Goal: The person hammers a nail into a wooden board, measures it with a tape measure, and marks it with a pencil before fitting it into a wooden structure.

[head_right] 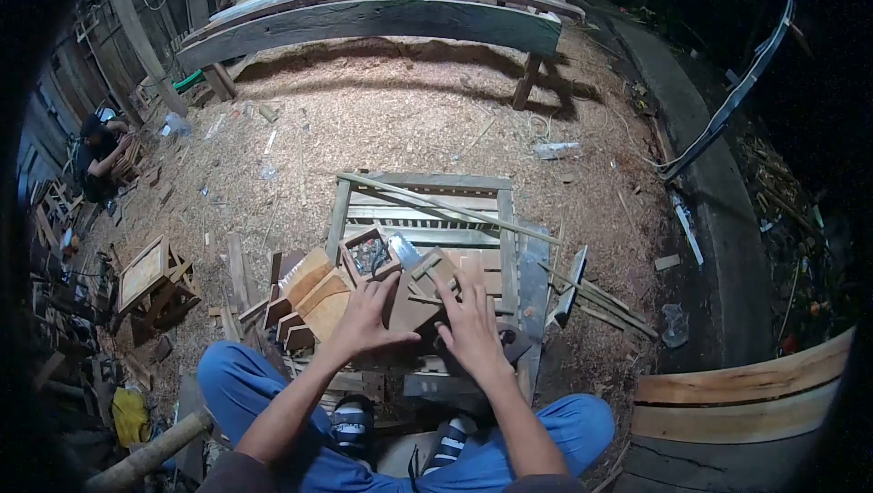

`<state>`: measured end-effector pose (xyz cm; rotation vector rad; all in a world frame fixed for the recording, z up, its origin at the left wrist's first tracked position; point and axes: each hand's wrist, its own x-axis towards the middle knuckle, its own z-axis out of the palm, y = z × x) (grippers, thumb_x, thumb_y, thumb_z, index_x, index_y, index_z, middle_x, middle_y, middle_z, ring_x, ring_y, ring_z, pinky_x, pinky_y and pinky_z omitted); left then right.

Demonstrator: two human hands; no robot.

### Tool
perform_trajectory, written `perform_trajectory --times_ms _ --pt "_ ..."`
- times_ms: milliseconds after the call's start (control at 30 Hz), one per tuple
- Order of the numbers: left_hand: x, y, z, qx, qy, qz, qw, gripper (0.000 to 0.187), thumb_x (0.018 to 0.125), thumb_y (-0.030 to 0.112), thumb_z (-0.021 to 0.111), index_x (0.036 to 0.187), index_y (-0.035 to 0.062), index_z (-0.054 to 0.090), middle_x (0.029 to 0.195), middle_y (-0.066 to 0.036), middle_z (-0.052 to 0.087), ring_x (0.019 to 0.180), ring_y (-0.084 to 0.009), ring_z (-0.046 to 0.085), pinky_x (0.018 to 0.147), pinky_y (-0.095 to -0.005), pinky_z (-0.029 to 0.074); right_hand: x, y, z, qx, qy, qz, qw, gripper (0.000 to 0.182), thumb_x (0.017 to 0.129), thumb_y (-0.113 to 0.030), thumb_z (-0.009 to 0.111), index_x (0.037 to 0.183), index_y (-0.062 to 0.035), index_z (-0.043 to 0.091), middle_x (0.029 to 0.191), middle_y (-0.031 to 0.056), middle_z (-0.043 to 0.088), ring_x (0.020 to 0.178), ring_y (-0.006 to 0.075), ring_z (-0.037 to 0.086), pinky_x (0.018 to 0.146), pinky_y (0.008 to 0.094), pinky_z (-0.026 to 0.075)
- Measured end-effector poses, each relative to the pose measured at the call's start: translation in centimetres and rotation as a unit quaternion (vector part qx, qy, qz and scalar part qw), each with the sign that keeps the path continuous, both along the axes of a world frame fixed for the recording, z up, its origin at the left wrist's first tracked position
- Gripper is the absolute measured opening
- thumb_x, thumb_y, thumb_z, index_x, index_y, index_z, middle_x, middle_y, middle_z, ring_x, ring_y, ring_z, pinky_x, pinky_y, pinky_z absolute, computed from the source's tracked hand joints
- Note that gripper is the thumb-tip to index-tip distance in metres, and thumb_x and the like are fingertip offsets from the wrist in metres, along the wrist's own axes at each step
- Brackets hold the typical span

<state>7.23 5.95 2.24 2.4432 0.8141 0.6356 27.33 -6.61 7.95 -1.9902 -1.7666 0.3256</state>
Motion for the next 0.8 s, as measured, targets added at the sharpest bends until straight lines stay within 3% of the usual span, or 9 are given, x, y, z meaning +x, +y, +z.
perform_trajectory --times_ms 33,67,133,167,200,267,433,667,800 --pt "-0.2 0.1 0.3 -0.009 -0.007 -0.018 1.0 0.111 0.076 0.05 0.091 0.159 0.0018 0.036 0.131 -0.025 0.06 0.121 -0.0412 0.056 0.105 -0.0495 0.047 0.1 0.1 -0.1 -0.002 -0.019 0.0 1.0 0.086 0.081 -0.009 0.083 0.157 -0.0137 0.043 0.153 0.0208 0.042 0.133 0.0431 0.047 0.113 0.052 0.041" --pt "-0.3 0.2 0.6 -0.01 -0.003 -0.019 1.0 0.111 0.076 0.05 0.091 0.159 0.0018 0.036 0.131 -0.025 0.06 0.121 -0.0412 0.056 0.105 -0.0495 0.047 0.2 0.3 -0.2 -0.003 -0.039 -0.001 0.999 0.083 0.083 -0.009 0.082 0.157 -0.0132 0.044 0.153 0.0201 0.042 0.132 0.0422 0.047 0.113 0.0512 0.041" --pt "-0.6 0.6 1.7 -0.182 -0.113 0.066 0.975 0.094 0.089 0.035 0.085 0.161 0.0029 0.034 0.14 -0.025 0.057 0.118 -0.0384 0.061 0.105 -0.0458 0.049 0.2 0.4 0.0 -0.001 -0.039 0.001 0.999 0.078 0.084 -0.01 0.081 0.155 -0.0122 0.046 0.151 0.0195 0.044 0.131 0.0405 0.047 0.112 0.0505 0.041" --pt "-1.1 0.9 2.1 -0.179 -0.103 0.067 0.976 0.083 0.095 0.024 0.079 0.162 0.0032 0.034 0.14 -0.025 0.059 0.122 -0.0358 0.063 0.104 -0.0443 0.05 0.0 0.4 0.1 0.007 -0.046 -0.006 0.999 0.078 0.084 -0.011 0.081 0.154 -0.0121 0.046 0.151 0.0195 0.044 0.131 0.0401 0.047 0.112 0.0508 0.041" --pt "-1.7 1.2 1.9 -0.179 -0.1 0.07 0.976 0.083 0.095 0.024 0.079 0.162 0.0032 0.034 0.14 -0.025 0.059 0.122 -0.0358 0.063 0.104 -0.0443 0.05 -0.1 0.4 0.1 0.015 -0.052 -0.013 0.998 0.078 0.085 -0.012 0.081 0.154 -0.012 0.047 0.151 0.0194 0.044 0.131 0.0397 0.047 0.111 0.0511 0.041" --pt "-3.0 1.6 1.3 -0.125 0.016 0.001 0.992 0.088 0.094 0.034 0.079 0.161 -0.0003 0.034 0.138 -0.027 0.058 0.123 -0.0417 0.061 0.106 -0.0479 0.049 -0.4 0.4 -0.1 0.014 -0.04 -0.017 0.999 0.075 0.084 -0.014 0.083 0.152 -0.0112 0.05 0.151 0.0198 0.045 0.131 0.0396 0.048 0.111 0.0513 0.041" --pt "-2.6 0.6 1.7 -0.114 -0.053 -0.077 0.989 0.121 0.073 0.048 0.093 0.164 0.0002 0.029 0.144 -0.027 0.056 0.132 -0.0434 0.055 0.113 -0.048 0.044 -0.4 0.6 -0.5 0.021 -0.02 -0.016 0.999 0.072 0.083 -0.019 0.086 0.148 -0.0086 0.057 0.15 0.0212 0.048 0.131 0.0411 0.048 0.114 0.0514 0.04" --pt "-1.9 -0.6 1.4 -0.035 0.041 -0.055 0.997 0.123 0.069 0.049 0.092 0.164 0.0038 0.03 0.141 -0.025 0.054 0.131 -0.0426 0.052 0.112 -0.0498 0.043 -0.7 0.8 -0.4 0.044 -0.008 -0.063 0.997 0.074 0.084 -0.021 0.085 0.149 -0.0071 0.054 0.151 0.0207 0.048 0.131 0.0403 0.049 0.11 0.0497 0.042" --pt "-1.9 -0.4 1.6 -0.018 0.027 -0.043 0.999 0.109 0.064 0.041 0.09 0.155 0.0083 0.041 0.142 -0.019 0.053 0.132 -0.0395 0.05 0.112 -0.0498 0.041 -0.4 1.0 0.2 0.022 0.004 -0.074 0.997 0.082 0.079 -0.02 0.088 0.151 -0.0093 0.052 0.154 0.0189 0.048 0.133 0.041 0.049 0.113 0.0504 0.04"
